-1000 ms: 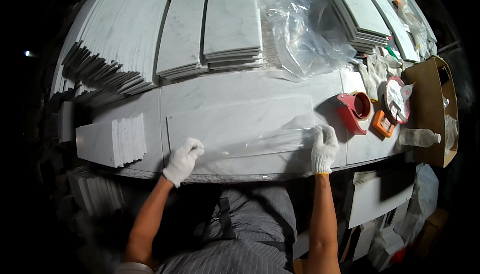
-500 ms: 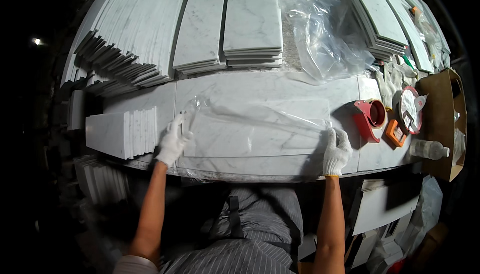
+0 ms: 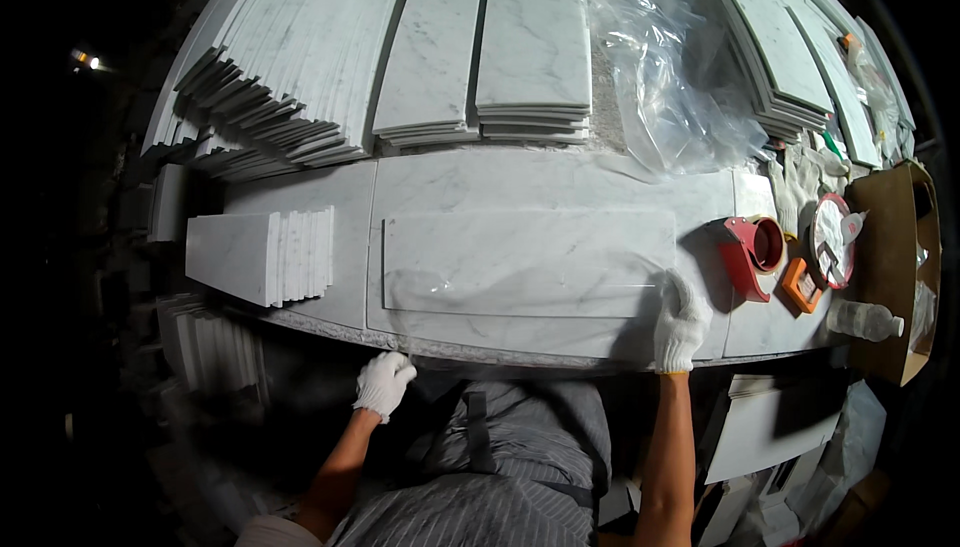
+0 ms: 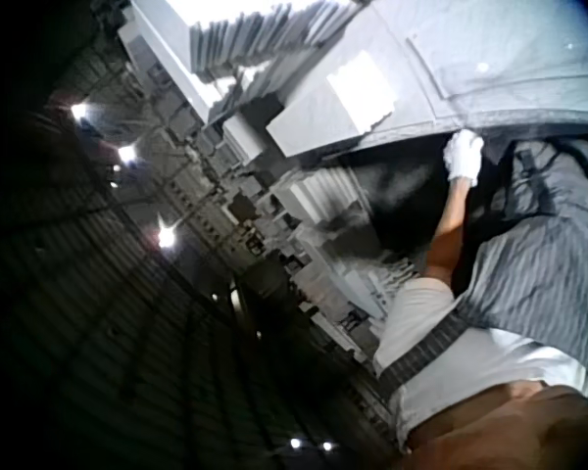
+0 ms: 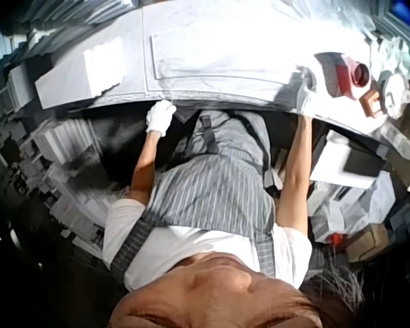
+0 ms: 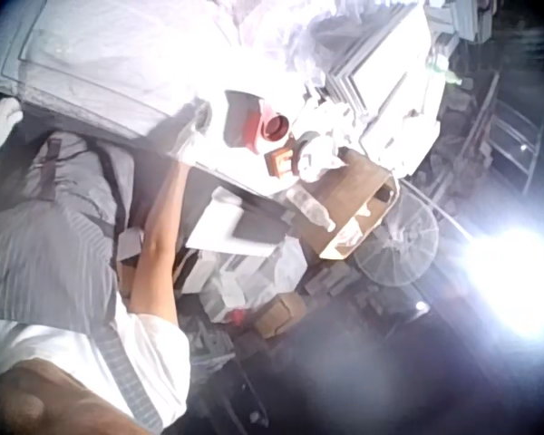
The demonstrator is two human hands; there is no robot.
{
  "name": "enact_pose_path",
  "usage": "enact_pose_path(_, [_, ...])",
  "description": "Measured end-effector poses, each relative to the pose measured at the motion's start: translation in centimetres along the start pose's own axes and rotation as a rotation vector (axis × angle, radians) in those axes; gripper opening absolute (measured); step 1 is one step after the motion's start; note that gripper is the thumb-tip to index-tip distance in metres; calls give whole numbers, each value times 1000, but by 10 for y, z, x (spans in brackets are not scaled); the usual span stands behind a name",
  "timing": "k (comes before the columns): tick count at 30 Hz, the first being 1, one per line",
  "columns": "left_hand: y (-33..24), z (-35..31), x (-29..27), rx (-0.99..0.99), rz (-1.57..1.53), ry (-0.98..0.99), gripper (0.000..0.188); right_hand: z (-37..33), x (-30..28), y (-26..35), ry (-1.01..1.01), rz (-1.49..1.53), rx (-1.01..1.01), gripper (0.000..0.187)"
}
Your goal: The person wraps individual white rectangular tiles in clear plastic film, then places them into a cardboard box. The person handles the tiles one at a time, smoothing the plastic around each tile before stacking them in the box.
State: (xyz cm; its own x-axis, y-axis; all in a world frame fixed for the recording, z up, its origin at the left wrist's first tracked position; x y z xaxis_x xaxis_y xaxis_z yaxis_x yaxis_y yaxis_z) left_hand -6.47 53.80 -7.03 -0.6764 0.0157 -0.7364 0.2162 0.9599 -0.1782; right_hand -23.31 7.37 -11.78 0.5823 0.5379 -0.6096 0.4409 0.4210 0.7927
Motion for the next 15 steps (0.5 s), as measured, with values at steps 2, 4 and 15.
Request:
enact_pose_path(2, [3,-9,-12,-62,-69,-119,28,-1,0,-4,31,14,10,21])
enact_pose_path(4, [4,2,-35,-67,-176,-275,34,-1,1,-7,49,55,11,20])
enact_pose_path(15, [-75,69,-99,458,83,-421,16,-8,-8,-8,26,277,163,17])
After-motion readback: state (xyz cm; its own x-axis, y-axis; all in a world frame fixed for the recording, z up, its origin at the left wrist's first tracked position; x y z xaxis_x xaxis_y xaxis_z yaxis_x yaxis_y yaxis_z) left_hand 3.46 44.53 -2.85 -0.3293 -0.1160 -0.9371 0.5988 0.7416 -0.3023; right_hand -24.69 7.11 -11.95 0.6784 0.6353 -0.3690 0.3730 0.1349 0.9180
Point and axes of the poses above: each hand's wrist, its own z-axis towards the middle knuckle, its own x-axis out of the palm, y = z × x, the point moved 3 cm from there along z, towards the middle knuckle, and after that the axes turned 11 degrees about y, right-handed, at the moved point
